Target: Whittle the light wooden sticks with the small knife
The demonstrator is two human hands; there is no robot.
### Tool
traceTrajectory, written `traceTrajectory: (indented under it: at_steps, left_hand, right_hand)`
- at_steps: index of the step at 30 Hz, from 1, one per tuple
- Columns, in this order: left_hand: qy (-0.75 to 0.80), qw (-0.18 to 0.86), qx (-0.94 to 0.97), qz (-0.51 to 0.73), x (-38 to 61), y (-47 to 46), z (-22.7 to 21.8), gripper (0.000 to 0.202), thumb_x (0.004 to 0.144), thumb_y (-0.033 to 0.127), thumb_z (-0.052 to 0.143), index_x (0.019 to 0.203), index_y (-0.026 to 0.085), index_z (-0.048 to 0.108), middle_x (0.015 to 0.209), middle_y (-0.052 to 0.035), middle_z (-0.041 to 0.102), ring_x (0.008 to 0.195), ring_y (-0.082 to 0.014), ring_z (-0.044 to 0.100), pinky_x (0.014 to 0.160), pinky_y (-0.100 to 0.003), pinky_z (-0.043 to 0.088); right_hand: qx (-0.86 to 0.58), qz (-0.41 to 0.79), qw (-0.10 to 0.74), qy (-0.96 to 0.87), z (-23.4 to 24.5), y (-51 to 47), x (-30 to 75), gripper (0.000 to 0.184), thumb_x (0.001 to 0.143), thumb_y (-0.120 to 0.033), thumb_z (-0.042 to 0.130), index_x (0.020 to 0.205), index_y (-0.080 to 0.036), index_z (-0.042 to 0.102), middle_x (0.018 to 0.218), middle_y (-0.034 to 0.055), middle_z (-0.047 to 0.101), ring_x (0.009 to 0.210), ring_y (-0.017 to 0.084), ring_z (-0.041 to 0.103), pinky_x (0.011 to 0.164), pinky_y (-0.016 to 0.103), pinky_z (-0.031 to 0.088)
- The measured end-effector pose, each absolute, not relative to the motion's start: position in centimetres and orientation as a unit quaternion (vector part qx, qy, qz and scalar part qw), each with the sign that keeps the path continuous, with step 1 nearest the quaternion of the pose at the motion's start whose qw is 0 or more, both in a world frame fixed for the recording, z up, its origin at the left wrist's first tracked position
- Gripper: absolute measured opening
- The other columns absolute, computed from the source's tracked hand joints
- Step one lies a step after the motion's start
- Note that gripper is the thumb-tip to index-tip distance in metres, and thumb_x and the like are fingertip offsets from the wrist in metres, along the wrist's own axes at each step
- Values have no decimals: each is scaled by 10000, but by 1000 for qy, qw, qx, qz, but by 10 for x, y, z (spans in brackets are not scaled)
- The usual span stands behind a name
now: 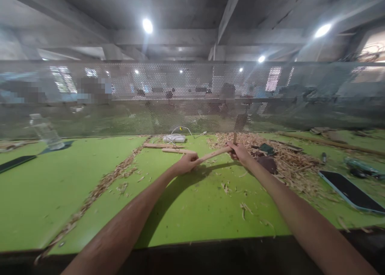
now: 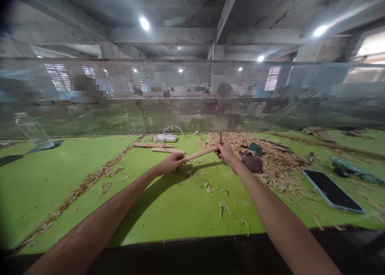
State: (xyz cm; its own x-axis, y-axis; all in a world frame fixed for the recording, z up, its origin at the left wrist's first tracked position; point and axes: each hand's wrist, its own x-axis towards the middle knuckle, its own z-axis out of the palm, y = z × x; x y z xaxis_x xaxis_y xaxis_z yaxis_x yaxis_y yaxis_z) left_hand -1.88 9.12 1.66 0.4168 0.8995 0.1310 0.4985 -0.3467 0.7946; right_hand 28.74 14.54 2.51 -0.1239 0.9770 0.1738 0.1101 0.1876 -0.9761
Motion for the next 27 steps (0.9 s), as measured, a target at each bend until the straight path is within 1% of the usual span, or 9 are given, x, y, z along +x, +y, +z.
traceTrajectory:
  at_steps: [3,5,9,11,14,17,20,24,27]
  left_hand:
    - [451,299,784,306,-17,93,14,336,900,532,708,902,201,651,835,-29,676,712,-192,586,665,-312,433]
    - [456,277,784,318,-16,93,12,286,887,470,708,958,197,660,896,-41,678,772,-210,597,698,-321,439]
    - [474,275,778,308,-15,93,10,252,913,447,679,945,199,643,858,-32,631,714,-201,537,663,-326,397]
    - [477,280,777,301,-15,92,9,250,907,447,702,921,206,635,820,-18,612,686,-193,510,649,-324,373]
    - [483,281,773,301,-13,92,10,248,915,438,710,863,215,616,778,-9,593,662,-183,476,641,-321,346]
    - [493,264,768,312,-13,92,11,256,938,398,680,782,221,578,741,-5,560,650,-175,447,635,-314,309]
    - [506,239,766,315,-14,94,12,270,930,361,663,731,229,537,705,4,525,652,-176,441,635,-311,280]
    - [515,210,766,321,-16,96,12,274,915,332,647,705,240,498,685,8,511,661,-183,444,638,-313,257]
    - [516,200,768,322,-17,98,10,287,913,325,650,695,245,482,683,8,501,662,-186,442,635,-318,244]
  right_hand:
    - [-448,430,508,-597,24,145,286,225,880,-395,772,909,-210,648,521,-77,437,416,88,326,416,219,227]
    - [-440,433,520,-590,24,145,283,208,869,-355,770,963,-218,646,531,-95,407,418,89,331,416,216,245]
    - [-463,421,521,-581,21,146,278,171,905,-293,742,1005,-241,614,545,-98,407,418,105,375,416,223,313]
    - [-490,397,505,-590,19,146,276,151,929,-235,711,1045,-241,615,556,-82,452,430,121,426,421,232,347]
    - [-507,366,486,-610,16,147,278,193,949,-176,711,1114,-232,629,582,-53,532,452,138,494,426,238,370]
    - [-495,354,502,-614,13,150,284,161,944,-167,765,1012,-232,635,586,-44,543,451,125,495,413,225,359]
    - [-500,347,523,-597,14,155,290,223,934,-156,782,858,-230,586,618,-22,547,470,122,518,400,222,381]
    - [-499,341,531,-594,14,157,293,247,887,-66,790,832,-214,600,725,15,606,541,129,595,392,203,420]
    - [-478,353,530,-605,14,156,290,248,861,-32,801,826,-204,625,739,29,632,558,139,623,400,209,462]
